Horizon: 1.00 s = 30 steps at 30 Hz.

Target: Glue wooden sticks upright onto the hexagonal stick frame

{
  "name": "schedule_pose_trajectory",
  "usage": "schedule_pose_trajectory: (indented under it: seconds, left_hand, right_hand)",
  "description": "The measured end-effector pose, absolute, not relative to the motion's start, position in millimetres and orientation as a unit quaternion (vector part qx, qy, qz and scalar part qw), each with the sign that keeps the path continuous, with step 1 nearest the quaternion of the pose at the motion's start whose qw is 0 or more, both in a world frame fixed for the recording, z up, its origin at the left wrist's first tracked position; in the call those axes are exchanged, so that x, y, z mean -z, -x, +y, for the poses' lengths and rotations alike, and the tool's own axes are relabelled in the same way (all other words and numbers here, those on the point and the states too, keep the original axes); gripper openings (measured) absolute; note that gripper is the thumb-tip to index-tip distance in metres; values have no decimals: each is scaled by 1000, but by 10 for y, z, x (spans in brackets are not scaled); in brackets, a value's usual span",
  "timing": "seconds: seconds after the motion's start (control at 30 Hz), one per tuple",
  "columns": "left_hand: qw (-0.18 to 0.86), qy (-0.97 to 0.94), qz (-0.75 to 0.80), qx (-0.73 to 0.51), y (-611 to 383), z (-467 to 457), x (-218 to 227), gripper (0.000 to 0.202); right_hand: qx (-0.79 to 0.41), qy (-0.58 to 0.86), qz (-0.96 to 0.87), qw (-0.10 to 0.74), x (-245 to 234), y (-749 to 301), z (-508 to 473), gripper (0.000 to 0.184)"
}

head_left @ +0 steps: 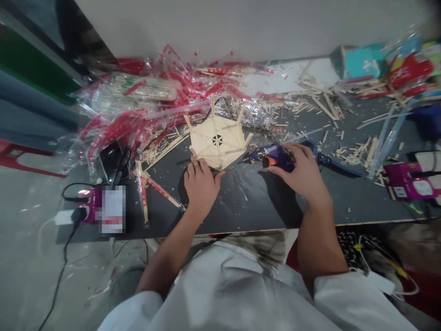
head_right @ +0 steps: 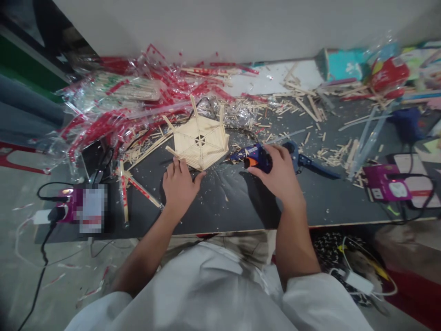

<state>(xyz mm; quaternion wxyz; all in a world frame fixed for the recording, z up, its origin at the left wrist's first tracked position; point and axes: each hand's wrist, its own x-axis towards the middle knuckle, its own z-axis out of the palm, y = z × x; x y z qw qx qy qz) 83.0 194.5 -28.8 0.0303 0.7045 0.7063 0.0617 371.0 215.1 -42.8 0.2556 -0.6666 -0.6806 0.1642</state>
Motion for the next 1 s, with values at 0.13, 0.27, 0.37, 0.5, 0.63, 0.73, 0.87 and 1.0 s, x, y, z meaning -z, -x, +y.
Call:
schedule_pose_trajectory:
  seconds: [0.13, 0.27, 0.37, 0.5, 0.63, 0.73, 0.87, 1.0]
  left_hand:
    - [-11, -700, 709, -85, -855, 1970, 359, 70]
    - [-17, -700, 707, -103, -836, 1981, 383, 71]
    - [4, -698, 708, -104, -772, 1983, 353, 75]
    - [39, -704, 704, -83, -643, 2002, 302, 74]
    - [43, -727, 681, -77, -492, 2052, 247, 68]
    - [52, -747, 659, -68, -398, 2084, 209, 65]
    - [56, -757, 647, -73, -313, 2088, 238, 65]
    - [61, -761, 639, -96, -222, 2088, 339, 69]
  right_hand:
    - [-161, 672, -663, 288, 577, -3721, 2062, 68]
    - [-139, 686, -650, 296, 632, -3716, 2079, 47]
    - [-129, 695, -646, 287, 602, -3727, 2105, 44]
    - [-95, 722, -624, 283, 548, -3802, 2156, 46]
    - [-53, 755, -590, 282, 540, -3913, 2249, 51]
    - [-35, 756, -587, 287, 562, -3953, 2336, 54]
    - [-23, 761, -585, 281, 592, -3942, 2451, 54]
    - [-20, 783, -567, 256, 614, -3904, 2499, 55]
